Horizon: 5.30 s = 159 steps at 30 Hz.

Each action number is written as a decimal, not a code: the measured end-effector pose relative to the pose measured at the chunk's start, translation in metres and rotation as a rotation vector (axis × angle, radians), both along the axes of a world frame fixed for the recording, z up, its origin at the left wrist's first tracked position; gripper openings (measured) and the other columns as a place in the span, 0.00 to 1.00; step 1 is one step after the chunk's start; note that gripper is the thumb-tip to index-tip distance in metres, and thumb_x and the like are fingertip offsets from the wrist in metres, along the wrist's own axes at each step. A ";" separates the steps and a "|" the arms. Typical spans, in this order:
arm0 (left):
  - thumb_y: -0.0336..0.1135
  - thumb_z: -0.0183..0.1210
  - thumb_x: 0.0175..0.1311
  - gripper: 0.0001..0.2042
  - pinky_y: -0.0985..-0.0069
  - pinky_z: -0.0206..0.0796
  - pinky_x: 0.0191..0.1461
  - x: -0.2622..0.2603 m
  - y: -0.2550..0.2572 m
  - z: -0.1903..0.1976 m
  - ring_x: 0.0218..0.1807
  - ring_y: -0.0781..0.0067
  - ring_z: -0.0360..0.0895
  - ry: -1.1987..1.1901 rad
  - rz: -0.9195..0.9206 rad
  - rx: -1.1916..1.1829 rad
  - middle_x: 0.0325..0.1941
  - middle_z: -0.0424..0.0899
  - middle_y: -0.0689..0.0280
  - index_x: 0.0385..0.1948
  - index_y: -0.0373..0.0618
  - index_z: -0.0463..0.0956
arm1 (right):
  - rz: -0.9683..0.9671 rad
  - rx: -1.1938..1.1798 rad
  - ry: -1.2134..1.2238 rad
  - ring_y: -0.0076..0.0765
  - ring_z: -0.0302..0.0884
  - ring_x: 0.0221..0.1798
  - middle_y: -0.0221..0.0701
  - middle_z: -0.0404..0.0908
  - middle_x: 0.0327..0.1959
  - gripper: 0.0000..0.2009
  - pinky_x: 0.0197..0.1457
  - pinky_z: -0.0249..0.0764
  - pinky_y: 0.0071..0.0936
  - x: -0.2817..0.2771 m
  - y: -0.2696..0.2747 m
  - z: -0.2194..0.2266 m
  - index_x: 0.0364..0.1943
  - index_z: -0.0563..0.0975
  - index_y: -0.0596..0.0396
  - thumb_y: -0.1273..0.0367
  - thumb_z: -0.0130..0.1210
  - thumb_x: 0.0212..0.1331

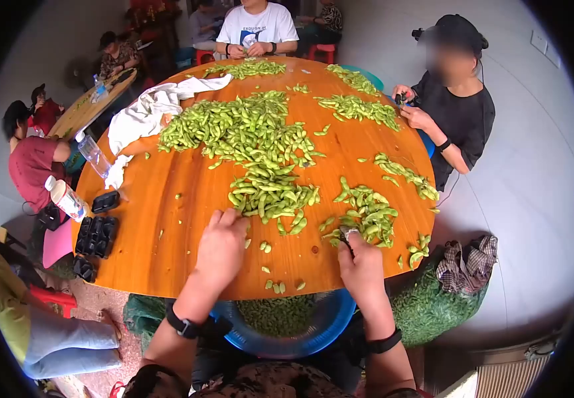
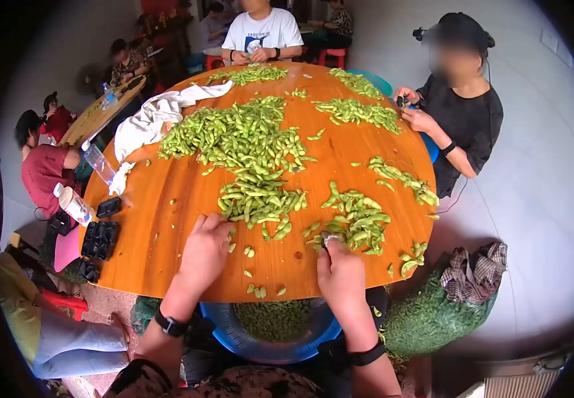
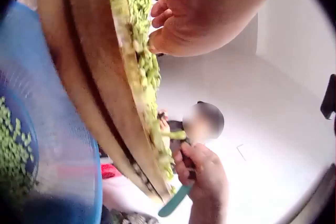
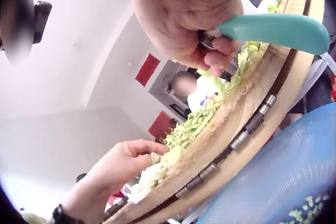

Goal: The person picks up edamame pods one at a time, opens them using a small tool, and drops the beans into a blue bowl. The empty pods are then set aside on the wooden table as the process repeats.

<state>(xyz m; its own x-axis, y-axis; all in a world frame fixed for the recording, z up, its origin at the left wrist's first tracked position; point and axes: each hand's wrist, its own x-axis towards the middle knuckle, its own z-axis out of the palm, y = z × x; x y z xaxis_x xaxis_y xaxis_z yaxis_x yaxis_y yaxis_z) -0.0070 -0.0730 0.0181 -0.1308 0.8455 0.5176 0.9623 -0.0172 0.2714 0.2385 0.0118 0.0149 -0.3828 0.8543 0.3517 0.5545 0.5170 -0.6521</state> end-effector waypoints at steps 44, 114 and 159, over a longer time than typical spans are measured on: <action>0.18 0.45 0.61 0.22 0.77 0.73 0.34 0.040 -0.002 -0.012 0.27 0.76 0.79 -0.783 -0.342 -0.225 0.40 0.80 0.59 0.58 0.43 0.71 | 0.316 -0.943 0.577 0.12 0.62 0.19 0.19 0.70 0.21 0.07 0.20 0.59 0.15 -0.044 -0.018 -0.009 0.44 0.78 0.52 0.72 0.51 0.64; 0.27 0.41 0.67 0.15 0.83 0.62 0.37 0.046 0.018 -0.036 0.30 0.83 0.66 -1.081 -0.333 -0.233 0.29 0.72 0.71 0.51 0.37 0.72 | 0.240 -0.236 0.240 0.50 0.78 0.27 0.46 0.76 0.25 0.06 0.28 0.72 0.37 -0.050 -0.035 -0.009 0.36 0.75 0.59 0.78 0.55 0.54; 0.26 0.57 0.55 0.07 0.61 0.69 0.45 0.007 -0.021 -0.010 0.41 0.51 0.75 -0.360 0.151 0.045 0.36 0.78 0.56 0.35 0.42 0.79 | 0.254 0.215 -0.292 0.51 0.79 0.28 0.42 0.78 0.25 0.09 0.30 0.75 0.43 -0.044 -0.007 0.006 0.34 0.73 0.55 0.65 0.58 0.55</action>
